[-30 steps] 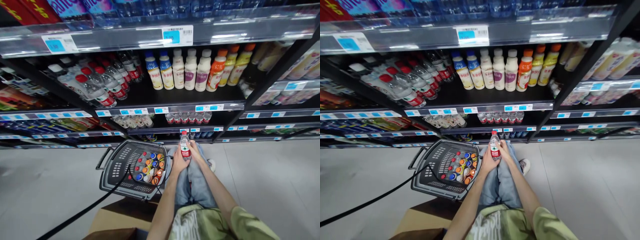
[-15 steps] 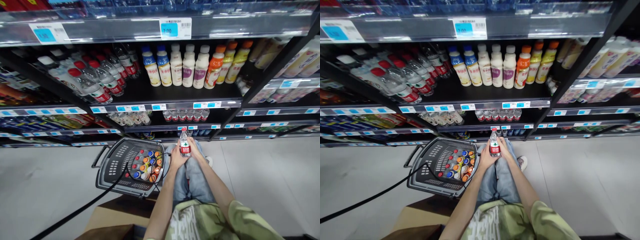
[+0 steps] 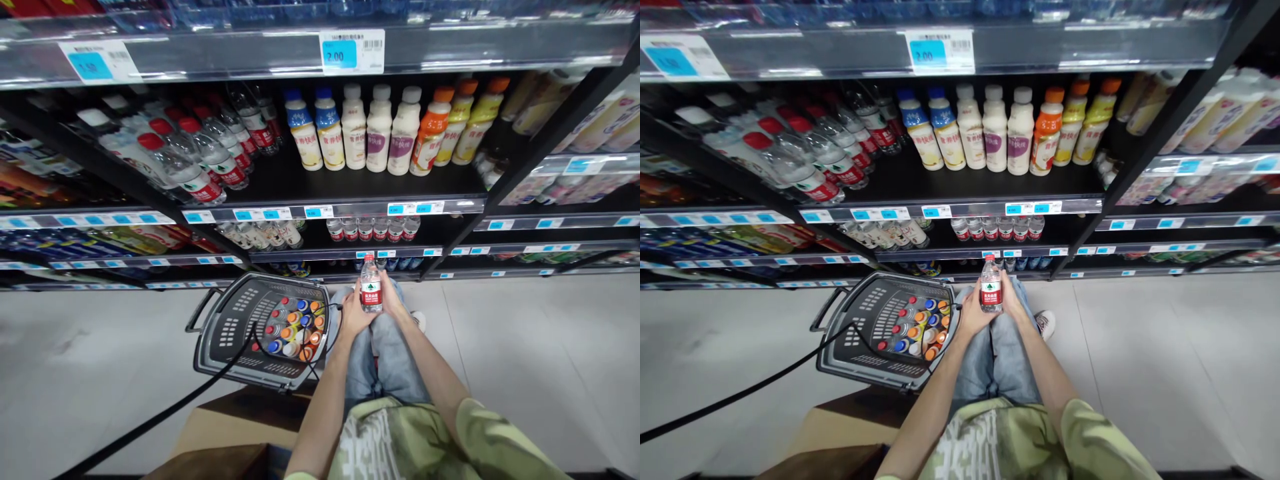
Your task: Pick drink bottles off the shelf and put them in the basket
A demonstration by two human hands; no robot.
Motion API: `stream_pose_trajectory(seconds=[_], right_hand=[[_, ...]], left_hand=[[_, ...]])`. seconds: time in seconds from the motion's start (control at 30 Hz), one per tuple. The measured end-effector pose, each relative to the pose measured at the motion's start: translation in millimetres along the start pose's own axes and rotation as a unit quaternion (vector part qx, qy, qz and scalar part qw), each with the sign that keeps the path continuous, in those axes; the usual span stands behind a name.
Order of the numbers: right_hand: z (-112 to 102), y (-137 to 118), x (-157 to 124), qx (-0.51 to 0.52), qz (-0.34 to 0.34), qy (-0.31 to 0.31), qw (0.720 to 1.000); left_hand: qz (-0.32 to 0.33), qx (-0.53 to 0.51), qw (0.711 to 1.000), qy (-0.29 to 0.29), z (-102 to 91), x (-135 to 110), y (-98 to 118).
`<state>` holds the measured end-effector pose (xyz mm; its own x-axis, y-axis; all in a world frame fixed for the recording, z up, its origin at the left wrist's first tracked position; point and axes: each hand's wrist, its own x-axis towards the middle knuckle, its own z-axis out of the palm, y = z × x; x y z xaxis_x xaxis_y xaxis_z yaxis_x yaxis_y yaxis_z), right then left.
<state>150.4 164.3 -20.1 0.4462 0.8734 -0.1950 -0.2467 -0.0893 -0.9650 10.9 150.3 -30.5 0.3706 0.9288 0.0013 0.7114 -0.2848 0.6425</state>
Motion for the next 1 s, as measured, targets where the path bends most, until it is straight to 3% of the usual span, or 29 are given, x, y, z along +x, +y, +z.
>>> stream_pose_trajectory(seconds=[0.17,0.33,0.67,1.0], right_hand=[[-3,-1,2,0.091,0.055,-0.032,0.994],[-11,0,0,0.142,0.07,-0.029,0.987],[-14,2,6,0.221,0.144,-0.095,0.96],[-21,4,3,0.268,0.098,-0.068,0.956]], left_hand=[[0.001,0.009,1.0,0.001,-1.4,0,1],[0.006,0.024,1.0,-0.012,-3.4,-1,2],[0.021,0.02,0.999,-0.017,-6.1,-1,4],[0.037,0.033,0.999,-0.003,-1.4,-2,3]])
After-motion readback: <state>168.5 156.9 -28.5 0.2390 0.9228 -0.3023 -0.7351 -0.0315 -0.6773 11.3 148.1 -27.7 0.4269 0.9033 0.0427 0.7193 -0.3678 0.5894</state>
